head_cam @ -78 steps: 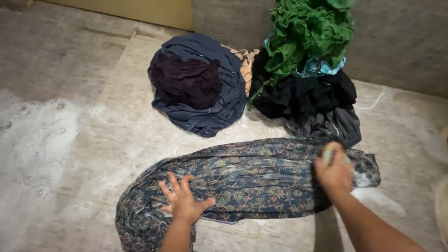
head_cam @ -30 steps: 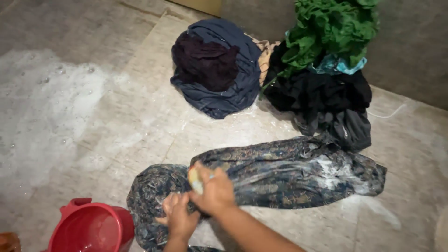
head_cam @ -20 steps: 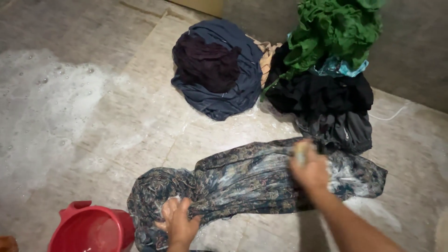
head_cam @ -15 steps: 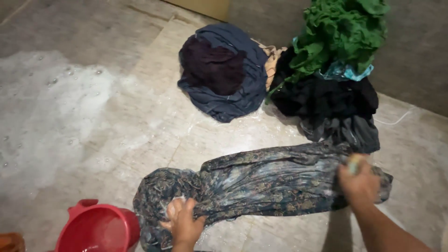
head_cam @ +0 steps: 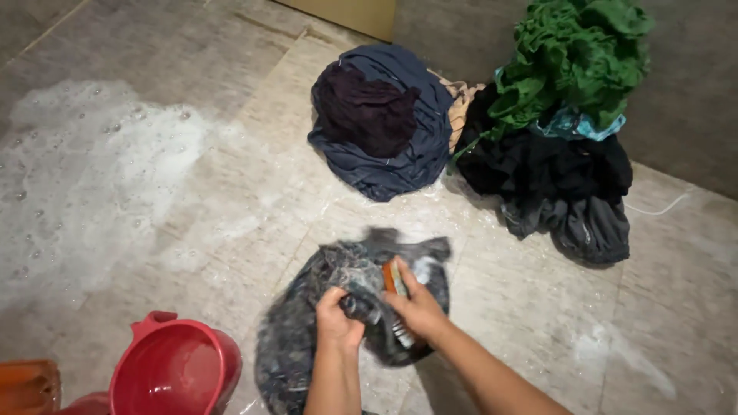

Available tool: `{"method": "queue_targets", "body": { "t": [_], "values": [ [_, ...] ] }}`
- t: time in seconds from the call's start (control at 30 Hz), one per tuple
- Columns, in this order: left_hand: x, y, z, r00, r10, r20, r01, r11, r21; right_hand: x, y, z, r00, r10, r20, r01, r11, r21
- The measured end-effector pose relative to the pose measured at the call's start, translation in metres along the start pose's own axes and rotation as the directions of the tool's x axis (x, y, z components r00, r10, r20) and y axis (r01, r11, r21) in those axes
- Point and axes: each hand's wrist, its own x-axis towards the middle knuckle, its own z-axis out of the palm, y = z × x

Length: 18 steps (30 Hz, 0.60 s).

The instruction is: Hand-washing various pieces of clothing on a bathroom floor using soap, water, and a scrub brush.

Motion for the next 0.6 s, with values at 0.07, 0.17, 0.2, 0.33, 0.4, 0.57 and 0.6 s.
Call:
{"method": "queue_targets", "body": {
  "t": [0.07, 0.17, 0.2, 0.33, 0.4, 0.57, 0.6],
  "values": [
    [0.005, 0.011, -0.007, 0.995, -0.081, 0.059, 0.094, 0.957, -0.273, 0.000, 0.002, -0.008, 0.984, -0.168, 0.063, 0.156, 0.975, 0.160],
    [0.009, 0.027, -0.015, 0.980, -0.140, 0.139, 0.192, 0.832, -0.520, 0.001, 0.017, -0.071, 0.993, 0.030, -0.114, -0.039, 0.996, -0.083],
    [-0.012, 0.042, -0.020, 0.982, -0.136, 0.134, 0.187, 0.831, -0.524, -0.003, 0.018, -0.094, 0.994, 0.024, -0.110, -0.034, 0.996, -0.085],
    [-0.065, 0.056, -0.039, 0.769, 0.265, -0.582, 0.264, 0.698, 0.666, 0.003, 0.047, -0.138, 0.913, -0.054, -0.404, -0.226, 0.759, -0.610],
    [-0.060, 0.031, -0.037, 0.707, 0.271, -0.653, 0.312, 0.709, 0.632, 0.019, 0.051, -0.122, 0.808, -0.360, -0.466, -0.134, 0.657, -0.741],
    [-0.048, 0.032, 0.014, 0.852, 0.175, -0.494, -0.282, 0.948, -0.150, 0.058, 0.014, -0.005, 0.982, 0.082, -0.171, -0.065, 0.992, 0.105],
    [-0.048, 0.042, 0.022, 0.849, 0.175, -0.499, -0.283, 0.947, -0.150, 0.050, 0.000, 0.010, 0.983, 0.080, -0.166, -0.063, 0.993, 0.104]
  ]
}}
